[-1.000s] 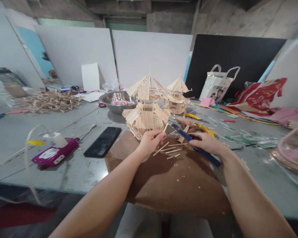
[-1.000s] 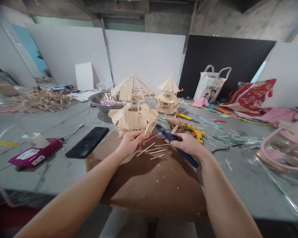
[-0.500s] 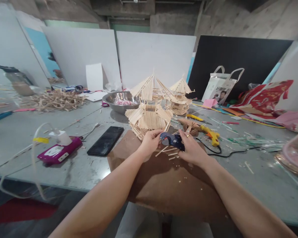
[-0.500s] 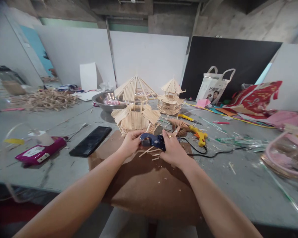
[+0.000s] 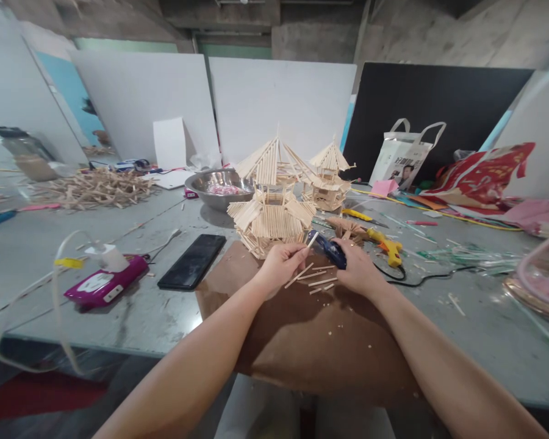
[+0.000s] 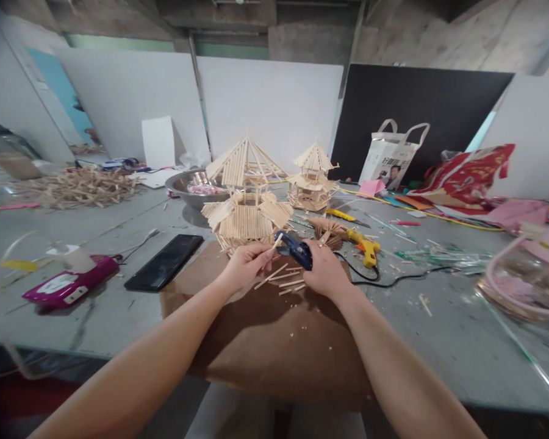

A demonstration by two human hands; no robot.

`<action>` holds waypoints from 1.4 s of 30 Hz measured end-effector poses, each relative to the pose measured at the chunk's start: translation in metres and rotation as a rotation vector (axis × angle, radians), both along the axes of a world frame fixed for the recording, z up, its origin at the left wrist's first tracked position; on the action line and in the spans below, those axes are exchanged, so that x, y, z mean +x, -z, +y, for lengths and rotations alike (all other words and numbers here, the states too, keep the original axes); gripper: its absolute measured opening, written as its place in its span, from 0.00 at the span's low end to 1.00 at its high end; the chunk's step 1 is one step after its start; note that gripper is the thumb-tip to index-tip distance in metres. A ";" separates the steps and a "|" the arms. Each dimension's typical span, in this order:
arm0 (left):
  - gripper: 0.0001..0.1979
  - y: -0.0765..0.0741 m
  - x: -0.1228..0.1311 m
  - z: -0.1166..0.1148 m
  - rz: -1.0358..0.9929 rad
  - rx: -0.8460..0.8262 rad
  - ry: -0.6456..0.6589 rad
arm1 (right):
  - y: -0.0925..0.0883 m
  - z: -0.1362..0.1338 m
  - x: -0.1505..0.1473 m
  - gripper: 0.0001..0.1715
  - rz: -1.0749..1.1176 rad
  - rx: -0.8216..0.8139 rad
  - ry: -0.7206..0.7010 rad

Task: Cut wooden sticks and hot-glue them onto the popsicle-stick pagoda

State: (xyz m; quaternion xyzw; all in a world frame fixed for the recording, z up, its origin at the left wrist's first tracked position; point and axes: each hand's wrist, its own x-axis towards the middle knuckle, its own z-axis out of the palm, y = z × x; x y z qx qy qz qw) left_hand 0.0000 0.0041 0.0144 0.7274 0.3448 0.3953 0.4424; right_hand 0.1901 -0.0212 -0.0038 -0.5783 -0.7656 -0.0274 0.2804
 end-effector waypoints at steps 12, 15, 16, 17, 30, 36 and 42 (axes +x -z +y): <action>0.16 0.009 0.001 0.006 0.109 0.033 0.005 | -0.005 -0.010 -0.011 0.27 -0.125 -0.024 0.039; 0.16 0.009 0.001 0.006 0.092 -0.011 -0.005 | -0.006 -0.011 -0.011 0.27 -0.142 -0.050 0.052; 0.16 0.010 0.001 0.007 0.082 -0.012 -0.009 | -0.006 -0.011 -0.012 0.27 -0.143 -0.060 0.055; 0.16 0.011 0.001 0.008 0.071 -0.009 -0.012 | -0.006 -0.011 -0.012 0.27 -0.142 -0.067 0.059; 0.14 0.014 0.002 0.010 0.108 0.048 -0.041 | -0.010 -0.013 -0.015 0.20 -0.176 -0.150 0.084; 0.17 0.012 0.001 0.011 0.157 0.112 -0.040 | -0.010 -0.012 -0.015 0.16 -0.190 -0.175 0.100; 0.18 0.007 0.002 0.007 0.167 0.183 -0.033 | -0.007 -0.011 -0.015 0.13 -0.196 -0.162 0.103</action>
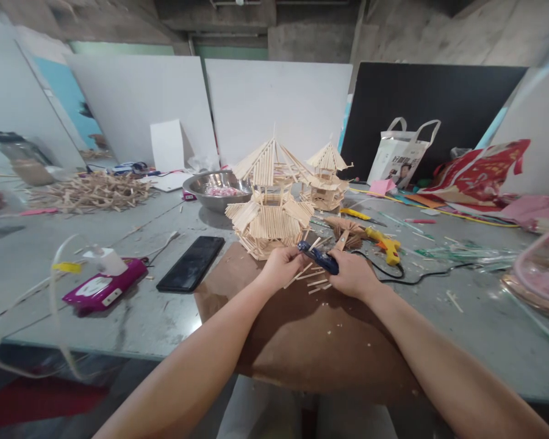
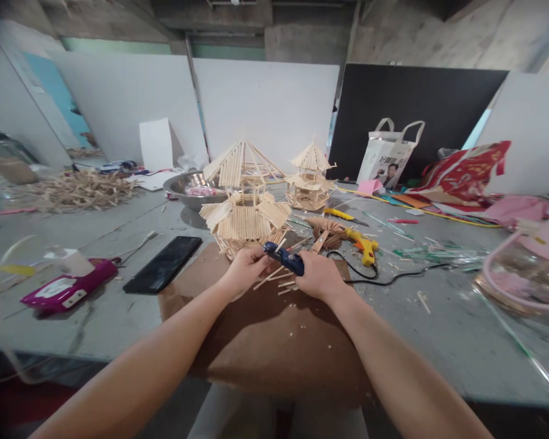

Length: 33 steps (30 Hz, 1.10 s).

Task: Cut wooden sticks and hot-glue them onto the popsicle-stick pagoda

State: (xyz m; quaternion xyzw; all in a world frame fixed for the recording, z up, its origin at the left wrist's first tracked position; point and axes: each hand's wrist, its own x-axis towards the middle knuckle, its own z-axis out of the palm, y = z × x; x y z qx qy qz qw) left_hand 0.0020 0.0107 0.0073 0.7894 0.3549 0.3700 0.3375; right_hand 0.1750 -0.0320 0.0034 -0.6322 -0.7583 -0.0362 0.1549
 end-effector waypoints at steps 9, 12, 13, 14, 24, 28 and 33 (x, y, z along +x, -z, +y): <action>0.14 0.000 0.002 -0.003 0.096 0.133 -0.075 | -0.003 -0.001 -0.003 0.13 -0.011 -0.019 0.053; 0.12 0.002 0.003 -0.003 0.110 0.169 -0.081 | -0.004 -0.001 -0.003 0.13 -0.005 -0.015 0.062; 0.12 0.003 0.003 -0.002 0.105 0.174 -0.077 | -0.004 -0.001 -0.003 0.13 -0.001 -0.020 0.064; 0.12 0.004 0.003 -0.002 0.100 0.176 -0.072 | -0.004 -0.001 -0.003 0.14 0.005 -0.026 0.066; 0.16 0.001 0.002 -0.004 0.038 0.053 0.008 | -0.005 -0.002 -0.001 0.20 0.081 -0.022 0.038; 0.17 0.001 0.002 -0.005 -0.017 -0.059 0.047 | -0.005 -0.002 0.000 0.21 0.112 -0.032 0.026; 0.18 0.003 0.002 -0.003 -0.108 -0.188 0.119 | -0.004 -0.001 0.000 0.24 0.136 -0.020 -0.030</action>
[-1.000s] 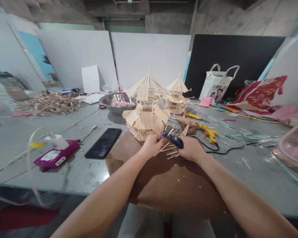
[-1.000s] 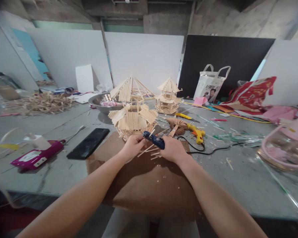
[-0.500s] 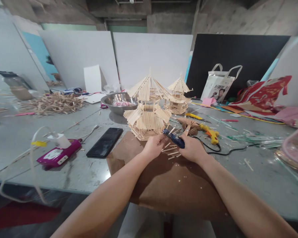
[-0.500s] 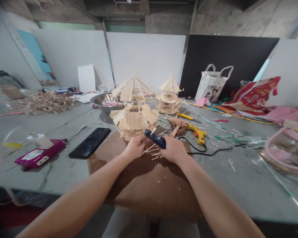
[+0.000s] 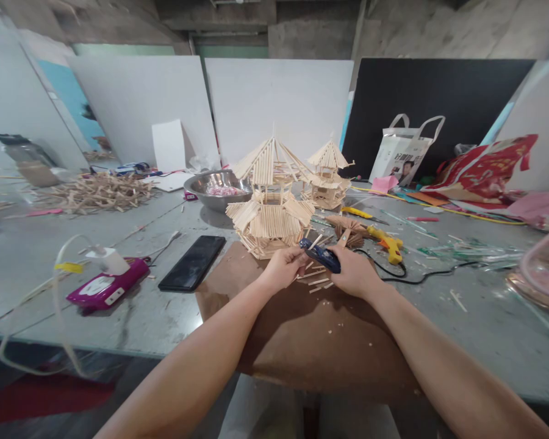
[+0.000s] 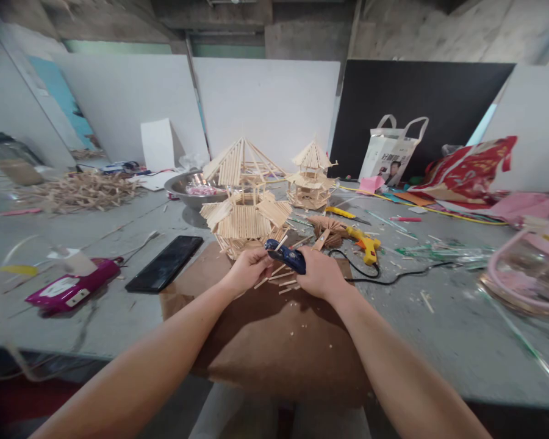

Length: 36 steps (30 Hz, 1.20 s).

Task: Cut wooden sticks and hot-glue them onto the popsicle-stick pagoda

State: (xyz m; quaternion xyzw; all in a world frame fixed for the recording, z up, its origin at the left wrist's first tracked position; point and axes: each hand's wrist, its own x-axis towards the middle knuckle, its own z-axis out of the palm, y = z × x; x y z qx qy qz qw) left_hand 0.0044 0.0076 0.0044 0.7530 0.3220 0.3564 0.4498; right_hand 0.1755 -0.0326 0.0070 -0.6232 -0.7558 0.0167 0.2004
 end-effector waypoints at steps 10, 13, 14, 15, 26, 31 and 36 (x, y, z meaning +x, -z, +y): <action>0.16 -0.001 0.000 0.000 0.034 0.033 0.030 | -0.002 -0.003 -0.001 0.22 -0.015 0.012 0.015; 0.17 -0.001 0.000 -0.001 0.051 0.027 0.040 | -0.001 -0.002 -0.001 0.22 -0.036 0.016 0.027; 0.17 -0.001 0.000 -0.001 0.051 0.016 0.044 | -0.001 -0.002 -0.001 0.21 -0.041 0.016 0.027; 0.16 -0.001 0.000 -0.001 0.048 0.003 0.049 | -0.001 -0.002 -0.001 0.21 -0.043 0.017 0.027; 0.15 0.003 -0.002 0.002 0.029 -0.025 0.100 | -0.003 -0.002 -0.001 0.18 -0.100 -0.014 0.022; 0.15 0.003 -0.002 0.002 0.045 -0.007 0.096 | -0.004 -0.003 -0.001 0.16 -0.115 -0.029 0.028; 0.16 0.001 -0.002 0.002 0.113 0.080 0.039 | -0.003 -0.002 -0.002 0.15 -0.140 -0.024 0.063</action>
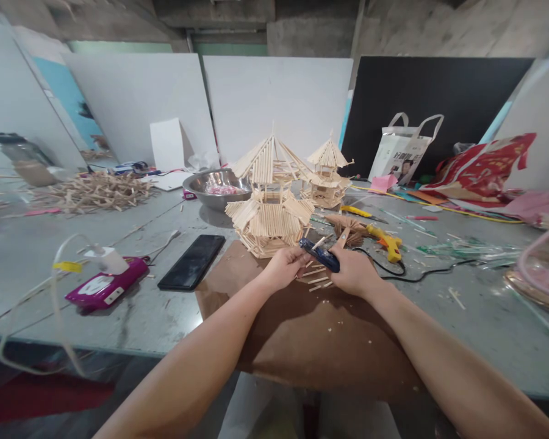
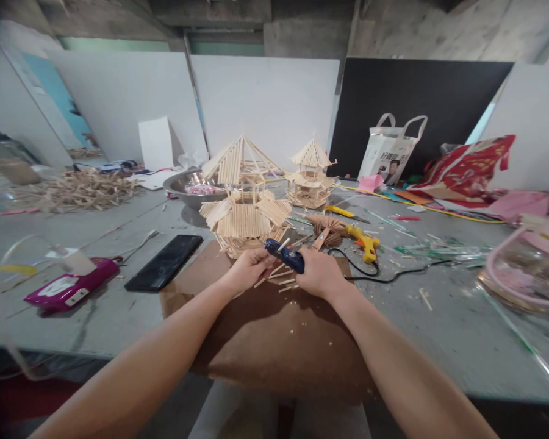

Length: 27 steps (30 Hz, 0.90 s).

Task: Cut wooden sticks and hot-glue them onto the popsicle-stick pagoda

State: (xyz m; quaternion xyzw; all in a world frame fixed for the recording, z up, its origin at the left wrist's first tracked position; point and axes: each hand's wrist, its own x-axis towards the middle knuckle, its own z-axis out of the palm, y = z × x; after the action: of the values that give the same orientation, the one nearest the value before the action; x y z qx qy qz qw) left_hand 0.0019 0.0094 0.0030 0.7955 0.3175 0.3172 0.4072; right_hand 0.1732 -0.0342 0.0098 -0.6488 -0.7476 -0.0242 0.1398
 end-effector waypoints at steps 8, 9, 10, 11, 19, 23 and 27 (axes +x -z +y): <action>0.13 -0.004 0.002 -0.003 0.095 0.240 -0.150 | 0.002 0.000 -0.001 0.15 -0.009 -0.005 0.043; 0.12 -0.003 0.003 -0.003 0.101 0.254 -0.179 | 0.001 0.000 -0.002 0.15 -0.005 -0.007 0.044; 0.11 -0.002 0.003 -0.003 0.104 0.262 -0.201 | 0.001 0.000 -0.002 0.15 0.000 -0.008 0.046; 0.11 -0.002 0.003 -0.003 0.105 0.266 -0.213 | 0.001 -0.001 -0.003 0.16 0.007 -0.010 0.049; 0.15 0.002 0.003 -0.001 0.082 0.240 -0.167 | 0.000 -0.001 -0.002 0.22 0.086 -0.007 0.024; 0.14 0.002 0.003 0.000 0.067 0.234 -0.146 | 0.002 0.000 -0.001 0.24 0.145 0.005 -0.035; 0.14 0.001 0.002 -0.001 0.055 0.287 -0.161 | 0.006 0.002 -0.003 0.27 0.181 0.026 -0.061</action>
State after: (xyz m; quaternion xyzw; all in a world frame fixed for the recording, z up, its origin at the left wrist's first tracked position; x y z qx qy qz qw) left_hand 0.0038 0.0084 0.0019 0.8258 0.3425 0.3689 0.2541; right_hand 0.1705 -0.0324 0.0040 -0.6235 -0.7510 0.0292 0.2156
